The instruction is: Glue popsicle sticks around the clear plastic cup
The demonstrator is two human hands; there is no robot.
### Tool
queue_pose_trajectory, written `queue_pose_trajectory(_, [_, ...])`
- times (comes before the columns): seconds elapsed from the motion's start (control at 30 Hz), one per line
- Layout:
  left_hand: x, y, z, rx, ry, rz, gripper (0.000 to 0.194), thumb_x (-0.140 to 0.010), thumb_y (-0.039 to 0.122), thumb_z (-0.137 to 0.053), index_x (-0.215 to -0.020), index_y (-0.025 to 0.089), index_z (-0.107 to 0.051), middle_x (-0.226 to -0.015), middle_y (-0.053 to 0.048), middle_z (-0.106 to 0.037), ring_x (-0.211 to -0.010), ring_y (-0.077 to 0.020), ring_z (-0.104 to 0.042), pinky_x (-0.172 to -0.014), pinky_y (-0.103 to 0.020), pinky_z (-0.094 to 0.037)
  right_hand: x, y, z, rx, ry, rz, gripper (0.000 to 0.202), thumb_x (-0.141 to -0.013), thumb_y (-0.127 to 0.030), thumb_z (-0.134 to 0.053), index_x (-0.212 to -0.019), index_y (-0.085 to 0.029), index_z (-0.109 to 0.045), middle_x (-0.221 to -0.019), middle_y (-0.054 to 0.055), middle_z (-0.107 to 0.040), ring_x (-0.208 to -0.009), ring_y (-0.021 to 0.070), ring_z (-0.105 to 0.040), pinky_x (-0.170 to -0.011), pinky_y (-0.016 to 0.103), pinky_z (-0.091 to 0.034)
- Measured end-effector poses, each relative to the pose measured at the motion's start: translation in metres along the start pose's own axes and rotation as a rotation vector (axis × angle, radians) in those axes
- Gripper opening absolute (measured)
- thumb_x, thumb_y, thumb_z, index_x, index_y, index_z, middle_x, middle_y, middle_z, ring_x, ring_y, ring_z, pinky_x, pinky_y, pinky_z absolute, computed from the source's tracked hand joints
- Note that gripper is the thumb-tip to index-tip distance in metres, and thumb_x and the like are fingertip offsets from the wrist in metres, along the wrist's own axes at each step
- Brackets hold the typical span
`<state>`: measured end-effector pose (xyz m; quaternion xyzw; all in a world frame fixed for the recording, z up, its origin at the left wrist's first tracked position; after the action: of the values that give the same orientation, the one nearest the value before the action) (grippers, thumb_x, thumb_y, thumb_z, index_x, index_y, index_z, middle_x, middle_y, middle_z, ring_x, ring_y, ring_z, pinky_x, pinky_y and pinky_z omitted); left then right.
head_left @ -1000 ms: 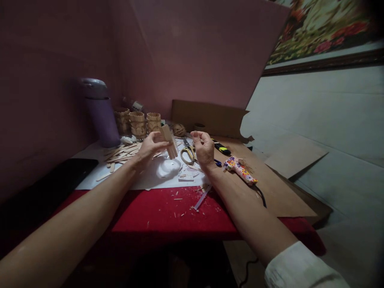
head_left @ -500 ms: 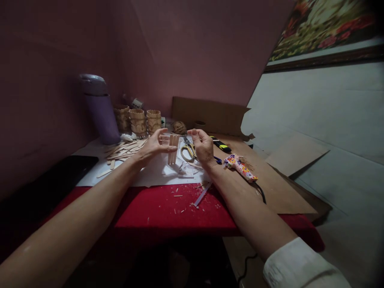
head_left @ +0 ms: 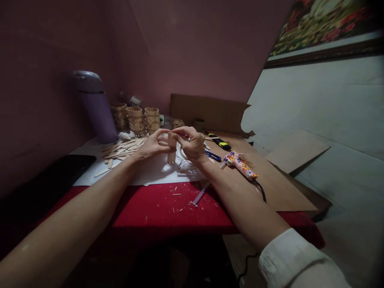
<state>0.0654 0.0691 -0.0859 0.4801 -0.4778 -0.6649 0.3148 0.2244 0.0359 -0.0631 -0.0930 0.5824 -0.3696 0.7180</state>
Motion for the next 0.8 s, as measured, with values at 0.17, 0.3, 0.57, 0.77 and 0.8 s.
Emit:
queue_pose_trajectory(0.17, [-0.001, 0.001, 0.0, -0.023, 0.029, 0.007, 0.067, -0.044, 0.024, -0.095, -0.105, 0.02, -0.066, -0.078, -0.002, -0.074, -0.076, -0.0219, -0.069, -0.072, -0.031, -0.05, 0.001, 0.003, 0.001, 0.0, 0.03, -0.006, 0.011, -0.089, -0.04, -0.073, -0.085, -0.03, -0.075, -0.086, 0.001, -0.07, -0.088, 0.0223, -0.061, -0.085, 0.04, -0.05])
queue_pose_trajectory(0.3, [0.001, 0.001, -0.002, -0.004, 0.026, 0.023, 0.067, -0.045, 0.022, -0.095, -0.106, 0.02, -0.067, -0.078, -0.003, -0.074, -0.075, -0.0222, -0.069, -0.071, -0.03, -0.049, 0.001, 0.008, 0.003, -0.025, 0.038, -0.013, 0.024, -0.093, -0.049, -0.068, -0.08, -0.03, -0.076, -0.085, 0.002, -0.065, -0.089, 0.0223, -0.058, -0.081, 0.039, -0.049])
queue_pose_trajectory(0.57, [-0.002, -0.005, 0.0, -0.026, 0.006, 0.027, 0.074, -0.044, 0.025, -0.095, -0.11, 0.019, -0.063, -0.079, 0.0, -0.071, -0.075, -0.0222, -0.07, -0.072, -0.033, -0.052, 0.0, 0.02, -0.001, -0.09, 0.097, 0.019, 0.019, -0.091, -0.043, -0.073, -0.079, -0.029, -0.076, -0.085, 0.001, -0.066, -0.088, 0.0203, -0.06, -0.086, 0.04, -0.048])
queue_pose_trajectory(0.77, [-0.004, -0.008, 0.002, -0.046, -0.019, 0.012, 0.076, -0.046, 0.029, -0.095, -0.113, 0.019, -0.059, -0.083, -0.001, -0.071, -0.077, -0.0229, -0.072, -0.075, -0.037, -0.055, 0.001, 0.022, -0.002, -0.071, 0.119, 0.062, 0.011, -0.09, -0.028, -0.075, -0.079, -0.028, -0.075, -0.083, -0.001, -0.067, -0.086, 0.0174, -0.061, -0.085, 0.037, -0.047])
queue_pose_trajectory(0.8, [-0.004, -0.008, 0.002, -0.046, -0.022, 0.012, 0.076, -0.045, 0.029, -0.095, -0.112, 0.019, -0.059, -0.082, 0.0, -0.071, -0.077, -0.0225, -0.071, -0.075, -0.037, -0.055, 0.001, 0.021, -0.002, -0.069, 0.121, 0.067, 0.012, -0.09, -0.028, -0.074, -0.078, -0.027, -0.075, -0.083, -0.001, -0.067, -0.086, 0.0174, -0.061, -0.085, 0.037, -0.047])
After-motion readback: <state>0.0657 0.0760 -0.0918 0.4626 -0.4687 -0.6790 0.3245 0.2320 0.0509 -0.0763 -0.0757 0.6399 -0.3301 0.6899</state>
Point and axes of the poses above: each hand's wrist, its own x-axis away from the middle knuckle, its own z-axis out of the back of the hand, y = z × x, the point moved 4 cm from there along -x, towards the middle knuckle
